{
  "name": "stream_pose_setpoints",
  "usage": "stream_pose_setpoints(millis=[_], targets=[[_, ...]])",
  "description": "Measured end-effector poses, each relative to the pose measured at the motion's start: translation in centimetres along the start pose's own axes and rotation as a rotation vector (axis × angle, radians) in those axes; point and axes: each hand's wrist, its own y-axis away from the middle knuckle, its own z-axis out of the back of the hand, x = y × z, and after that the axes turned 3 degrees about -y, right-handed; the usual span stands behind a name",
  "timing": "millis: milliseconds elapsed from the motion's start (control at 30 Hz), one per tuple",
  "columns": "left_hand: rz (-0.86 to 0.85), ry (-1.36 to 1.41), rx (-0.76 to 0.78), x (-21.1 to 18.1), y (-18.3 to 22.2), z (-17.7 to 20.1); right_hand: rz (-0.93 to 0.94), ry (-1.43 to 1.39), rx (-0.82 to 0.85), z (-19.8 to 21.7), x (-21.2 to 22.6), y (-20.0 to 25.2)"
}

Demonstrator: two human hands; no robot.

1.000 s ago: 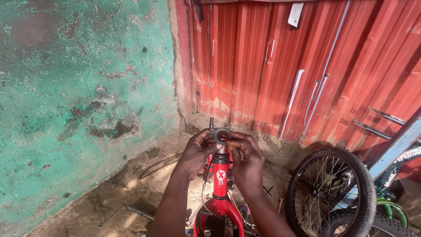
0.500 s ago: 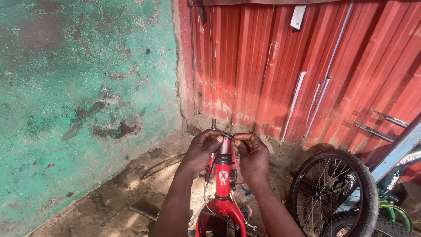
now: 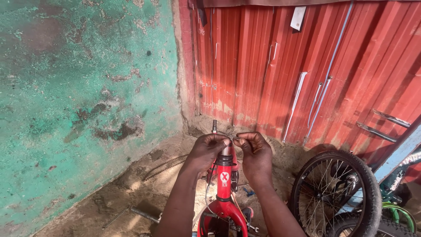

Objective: Reassembling a bicycle headset by installing bearings, inserting the fork, and mounting the handlebar stem.

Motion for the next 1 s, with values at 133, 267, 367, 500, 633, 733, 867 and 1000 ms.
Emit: stream_pose_setpoints(millis=[133, 267, 367, 500, 633, 733, 867, 1000], targets=[[0.140, -0.130, 0.127, -2.9, 2.0, 1.2, -0.005, 0.039, 0.042, 0.1, 0.0, 0.0], [0.157, -0.211, 0.199, -3.5, 1.8, 2.3, -0.016, 0.099, 0.083, 0.2, -0.1, 0.0], [0.060, -0.176, 0.129, -2.1, 0.7, 3.3, 0.018, 0.120, 0.119, 0.4, -0.1, -0.1], [-0.154, -0.077, 0.048, -1.5, 0.3, 3.4, 0.075, 0.119, 0.189, 0.9, -1.0, -0.6], [-0.194, -0.224, 0.064, -2.7, 0.3, 4.1, 0.156, 0.231, 0.230, 1.6, -0.7, -1.2], [-0.108, -0.357, 0.115, -4.9, 1.5, 4.2, 0.172, 0.201, 0.282, 1.6, -0.3, -1.1], [-0.099, -0.461, 0.147, -3.9, 0.5, 4.6, 0.209, 0.226, 0.318, 2.1, -0.4, -0.2], [-0.070, -0.543, 0.160, -4.1, 1.0, 4.9, 0.304, 0.464, 0.335, 3.3, -1.3, -0.7]])
